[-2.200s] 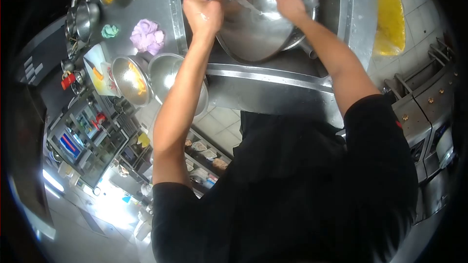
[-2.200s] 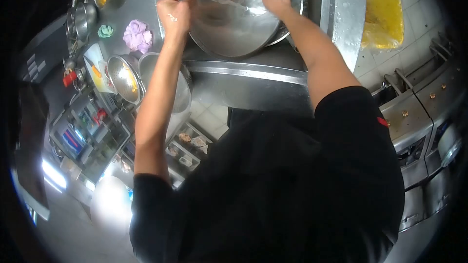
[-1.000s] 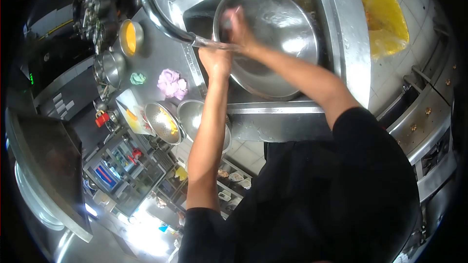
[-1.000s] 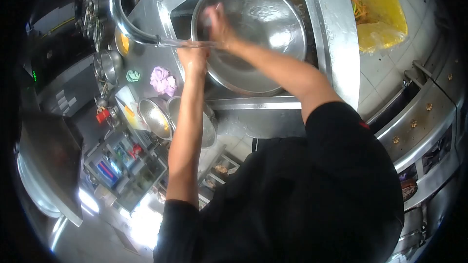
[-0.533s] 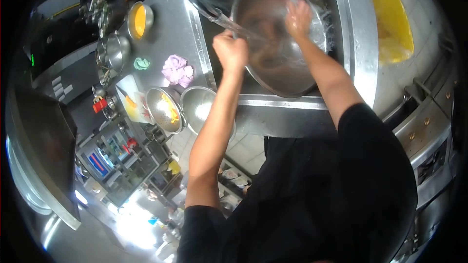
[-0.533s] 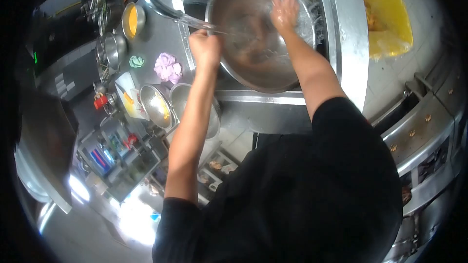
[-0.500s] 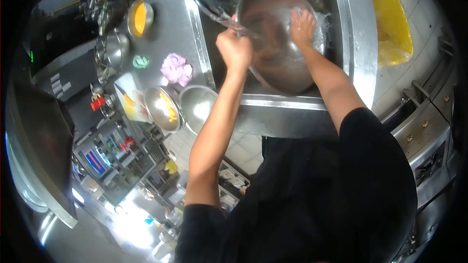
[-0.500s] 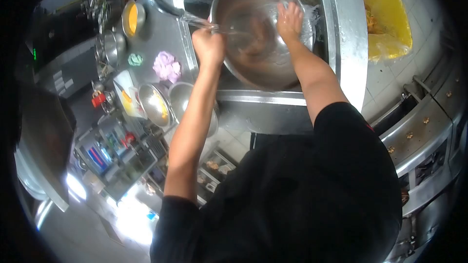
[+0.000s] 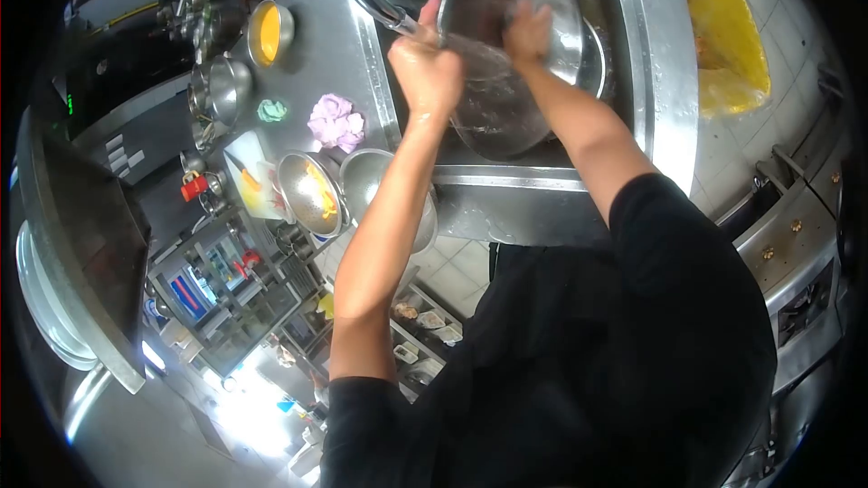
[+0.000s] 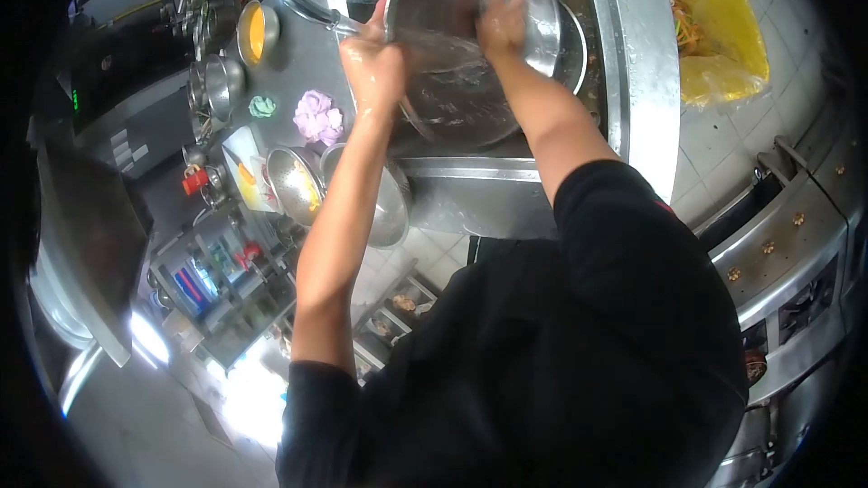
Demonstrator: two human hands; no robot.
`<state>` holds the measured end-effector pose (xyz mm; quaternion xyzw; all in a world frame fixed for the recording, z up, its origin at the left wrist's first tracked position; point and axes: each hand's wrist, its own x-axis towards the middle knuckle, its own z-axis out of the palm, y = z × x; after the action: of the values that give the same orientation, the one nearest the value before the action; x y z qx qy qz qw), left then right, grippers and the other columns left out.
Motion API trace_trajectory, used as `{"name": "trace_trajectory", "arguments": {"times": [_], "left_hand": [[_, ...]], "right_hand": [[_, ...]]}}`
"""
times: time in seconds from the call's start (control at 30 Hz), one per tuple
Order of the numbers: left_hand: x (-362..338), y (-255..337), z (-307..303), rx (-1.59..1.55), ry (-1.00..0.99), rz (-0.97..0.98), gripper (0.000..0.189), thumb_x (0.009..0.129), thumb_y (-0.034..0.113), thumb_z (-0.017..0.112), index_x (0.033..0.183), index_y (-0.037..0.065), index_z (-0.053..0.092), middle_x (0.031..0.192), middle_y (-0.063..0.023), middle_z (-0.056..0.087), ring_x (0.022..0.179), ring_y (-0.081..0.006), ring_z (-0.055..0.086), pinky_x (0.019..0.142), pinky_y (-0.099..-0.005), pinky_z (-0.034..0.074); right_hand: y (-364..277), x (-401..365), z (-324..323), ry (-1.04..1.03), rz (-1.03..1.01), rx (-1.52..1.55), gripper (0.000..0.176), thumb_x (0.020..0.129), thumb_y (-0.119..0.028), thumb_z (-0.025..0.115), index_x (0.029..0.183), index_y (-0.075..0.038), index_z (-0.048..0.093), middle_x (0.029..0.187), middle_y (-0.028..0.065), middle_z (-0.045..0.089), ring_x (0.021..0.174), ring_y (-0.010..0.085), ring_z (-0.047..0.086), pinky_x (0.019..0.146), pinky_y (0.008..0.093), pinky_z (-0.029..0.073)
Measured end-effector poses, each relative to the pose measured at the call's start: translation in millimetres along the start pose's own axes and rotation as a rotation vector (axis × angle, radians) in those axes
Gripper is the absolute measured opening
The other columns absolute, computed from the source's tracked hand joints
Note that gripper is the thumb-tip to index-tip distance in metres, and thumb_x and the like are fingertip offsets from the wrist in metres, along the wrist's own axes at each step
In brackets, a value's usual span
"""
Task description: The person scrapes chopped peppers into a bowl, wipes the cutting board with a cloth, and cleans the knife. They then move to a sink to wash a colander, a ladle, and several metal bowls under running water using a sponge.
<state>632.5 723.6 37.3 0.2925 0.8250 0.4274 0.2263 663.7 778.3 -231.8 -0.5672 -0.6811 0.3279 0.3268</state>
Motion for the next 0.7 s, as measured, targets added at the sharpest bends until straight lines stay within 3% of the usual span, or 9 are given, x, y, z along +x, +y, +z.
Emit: {"name": "trace_trajectory", "arguments": {"times": [0.03,0.07,0.1,0.13,0.17,0.4,0.47,0.6,0.7], "left_hand": [[0,-8,5,0.137,-0.010,0.238,0.031,0.061,-0.013,0.042,0.085,-0.011,0.061,0.097,-0.0199,0.065,0.079,-0.0234,0.064,0.072,-0.0290,0.048],[3,-15,12,0.261,-0.011,0.480,0.031,0.059,-0.014,0.043,0.084,-0.010,0.060,0.095,-0.0199,0.065,0.088,-0.0285,0.064,0.080,-0.0307,0.048],[4,-12,17,0.237,-0.126,0.494,0.029,0.055,-0.015,0.045,0.080,-0.009,0.058,0.102,-0.0199,0.062,0.108,-0.0343,0.054,0.094,-0.0389,0.040],[4,-17,11,0.368,-0.247,0.668,0.024,0.054,-0.013,0.048,0.076,-0.009,0.056,0.115,-0.0169,0.057,0.116,-0.0319,0.048,0.097,-0.0429,0.038],[0,-20,5,0.368,-0.266,0.703,0.014,0.054,-0.015,0.047,0.067,-0.009,0.050,0.115,-0.0176,0.057,0.114,-0.0329,0.049,0.096,-0.0416,0.040],[-37,-24,-51,0.505,-0.390,0.874,0.010,0.053,-0.014,0.051,0.055,-0.005,0.046,0.124,-0.0117,0.052,0.119,-0.0295,0.046,0.099,-0.0467,0.037],[-33,-24,-54,0.561,-0.432,0.799,0.015,0.054,-0.013,0.050,0.066,-0.006,0.056,0.123,-0.0115,0.053,0.120,-0.0289,0.045,0.100,-0.0479,0.036],[3,-27,-23,0.517,-0.371,0.711,0.037,0.062,-0.012,0.046,0.098,-0.006,0.055,0.116,-0.0180,0.055,0.111,-0.0326,0.050,0.095,-0.0399,0.041],[40,-38,-7,0.557,-0.347,0.602,0.042,0.066,-0.004,0.052,0.107,-0.003,0.056,0.106,-0.0187,0.059,0.099,-0.0339,0.056,0.087,-0.0370,0.045]], "right_hand": [[16,-34,-22,0.055,-0.332,-0.092,0.026,0.085,-0.022,0.047,0.102,-0.002,0.049,0.095,0.0206,0.051,0.086,0.0354,0.051,0.074,0.0451,0.043],[32,-68,-6,-0.077,-0.041,-0.009,0.025,0.083,-0.023,0.046,0.099,-0.004,0.054,0.097,0.0219,0.054,0.089,0.0378,0.053,0.074,0.0477,0.043],[60,-100,13,-0.711,-0.012,-0.298,0.025,0.080,-0.022,0.048,0.094,-0.003,0.058,0.099,0.0212,0.058,0.093,0.0379,0.055,0.080,0.0462,0.043],[6,-101,-64,-1.098,-0.250,-0.303,0.022,0.075,-0.018,0.052,0.089,-0.003,0.061,0.097,0.0194,0.061,0.097,0.0364,0.056,0.083,0.0445,0.044],[-32,-83,-128,-1.172,-0.168,-0.151,0.023,0.070,-0.013,0.055,0.092,-0.008,0.061,0.094,0.0159,0.063,0.093,0.0346,0.058,0.082,0.0431,0.045],[-107,60,-333,-0.707,-0.392,0.057,0.019,0.070,-0.010,0.066,0.088,-0.010,0.061,0.084,0.0117,0.052,0.084,0.0269,0.054,0.076,0.0347,0.043],[-120,121,-325,-0.277,-0.639,-0.106,0.018,0.073,-0.016,0.064,0.091,-0.010,0.061,0.088,0.0130,0.053,0.085,0.0262,0.055,0.074,0.0351,0.044],[-146,248,-271,-0.193,-0.914,-0.306,0.026,0.080,-0.029,0.059,0.097,-0.009,0.060,0.093,0.0117,0.058,0.089,0.0293,0.057,0.076,0.0335,0.044],[-172,234,-238,-0.054,-0.794,-0.308,0.017,0.074,-0.015,0.057,0.085,-0.004,0.062,0.079,0.0116,0.063,0.072,0.0255,0.061,0.068,0.0355,0.048]]}}
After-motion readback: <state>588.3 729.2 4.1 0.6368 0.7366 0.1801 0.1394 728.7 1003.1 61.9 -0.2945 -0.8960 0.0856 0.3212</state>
